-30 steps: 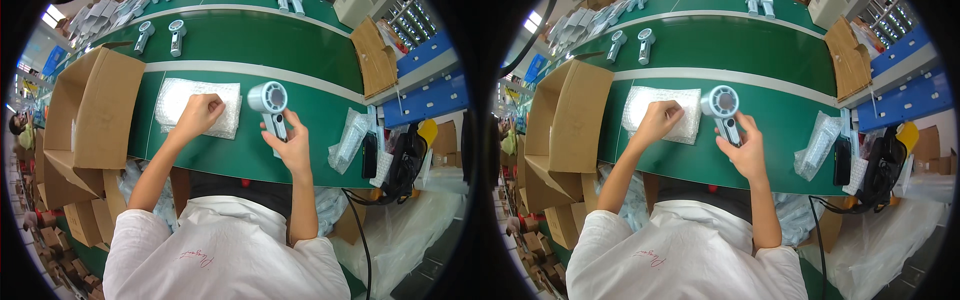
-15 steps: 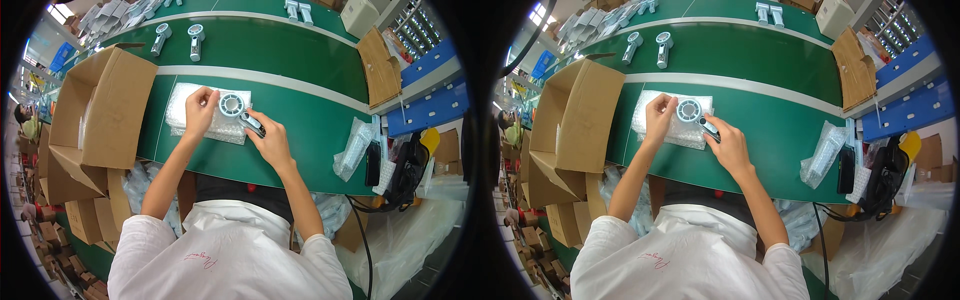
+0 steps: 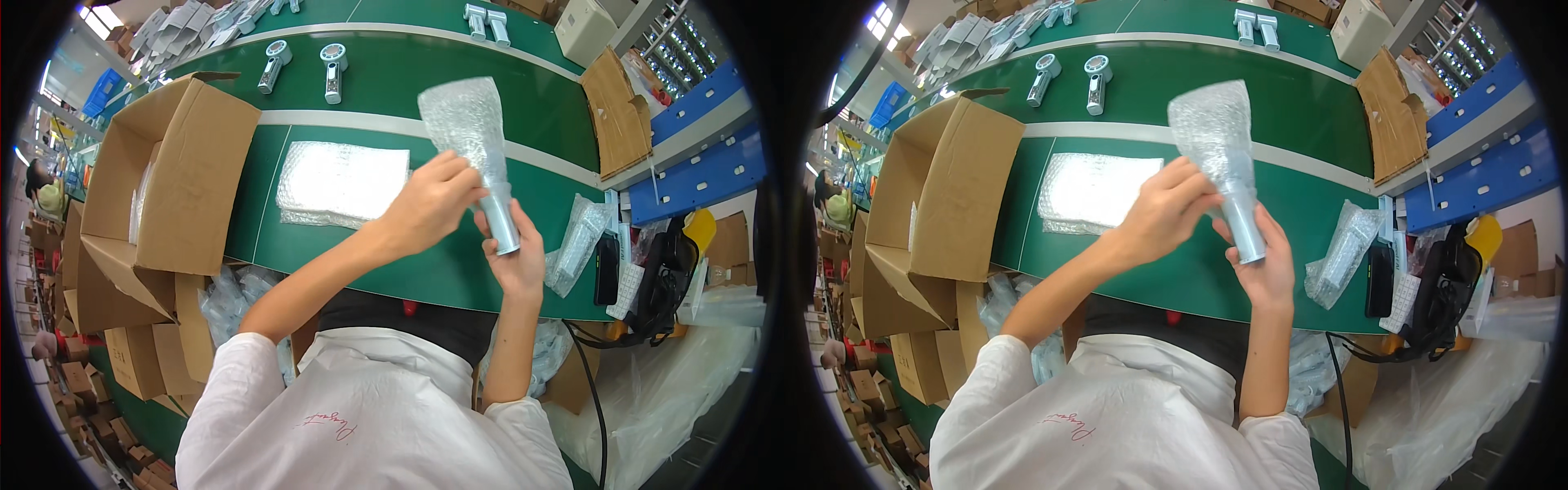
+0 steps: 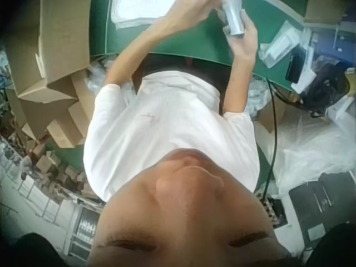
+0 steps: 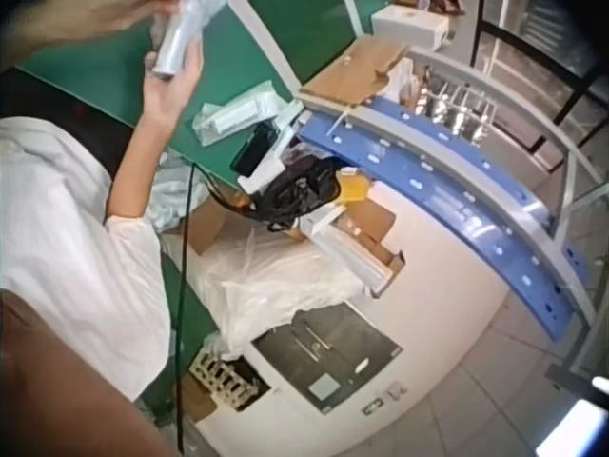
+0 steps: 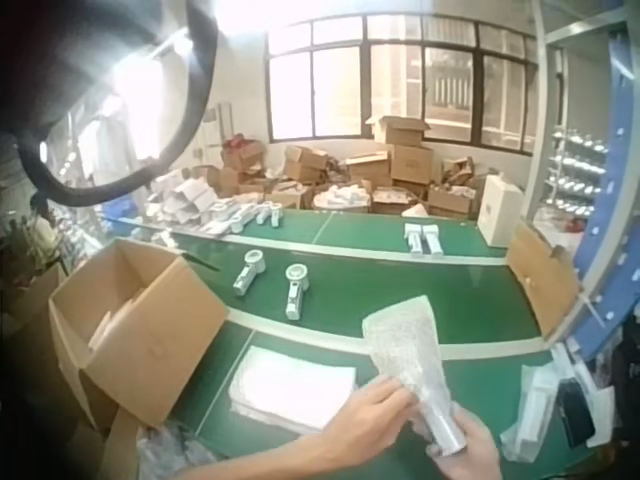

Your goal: Packaging hand-held electric fans into protective plastic bags and organizing them on an assembly line.

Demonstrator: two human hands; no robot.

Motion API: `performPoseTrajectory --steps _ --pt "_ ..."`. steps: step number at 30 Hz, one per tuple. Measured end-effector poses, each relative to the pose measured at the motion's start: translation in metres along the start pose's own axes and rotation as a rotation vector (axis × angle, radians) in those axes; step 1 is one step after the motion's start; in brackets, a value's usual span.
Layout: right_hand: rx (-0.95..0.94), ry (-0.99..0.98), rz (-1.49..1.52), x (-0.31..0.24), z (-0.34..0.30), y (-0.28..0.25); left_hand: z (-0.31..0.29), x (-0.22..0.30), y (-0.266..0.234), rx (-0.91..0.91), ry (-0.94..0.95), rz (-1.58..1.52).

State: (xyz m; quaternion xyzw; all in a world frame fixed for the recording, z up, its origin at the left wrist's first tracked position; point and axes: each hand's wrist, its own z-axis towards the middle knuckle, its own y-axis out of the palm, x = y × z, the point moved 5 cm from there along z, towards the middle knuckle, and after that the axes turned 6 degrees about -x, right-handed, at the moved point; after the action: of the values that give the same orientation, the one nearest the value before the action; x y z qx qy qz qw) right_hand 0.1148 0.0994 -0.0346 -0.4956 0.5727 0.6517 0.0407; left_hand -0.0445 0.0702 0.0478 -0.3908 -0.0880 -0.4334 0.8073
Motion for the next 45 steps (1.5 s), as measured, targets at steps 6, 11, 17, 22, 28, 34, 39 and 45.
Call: performPoseTrajectory --steps 6,11,17,22,28,34,39,45 --pt "-0.183 -0.187 0.106 -0.049 -0.055 0.032 0.070 -0.017 0.021 0.093 -0.195 -0.350" --pt "-0.316 -0.373 -0.030 -0.078 -0.076 -0.006 0.101 0.009 0.041 0.073 -0.105 -0.489" --pt "0.303 -0.358 0.000 -0.032 -0.085 -0.020 0.081 0.052 0.069 0.037 0.173 -0.509" --pt "0.164 -0.231 0.127 -0.002 -0.078 -0.039 0.038 0.085 0.080 -0.163 0.407 -0.290" --pt "0.278 0.029 -0.621 -0.024 -0.086 -0.055 0.055 -0.060 0.019 0.072 0.141 0.148" --pt "0.583 -0.184 -1.120 -0.024 -0.092 -0.070 0.019 -0.245 -0.056 0.198 -0.874 0.531" --pt "0.609 -0.498 -1.371 -0.022 -0.099 -0.031 -0.016 -0.307 -0.071 -0.198 -1.240 0.385" --pt "0.538 -0.334 -1.255 -0.032 -0.121 -0.018 -0.007 -0.253 -0.072 -0.099 -1.041 -0.288"
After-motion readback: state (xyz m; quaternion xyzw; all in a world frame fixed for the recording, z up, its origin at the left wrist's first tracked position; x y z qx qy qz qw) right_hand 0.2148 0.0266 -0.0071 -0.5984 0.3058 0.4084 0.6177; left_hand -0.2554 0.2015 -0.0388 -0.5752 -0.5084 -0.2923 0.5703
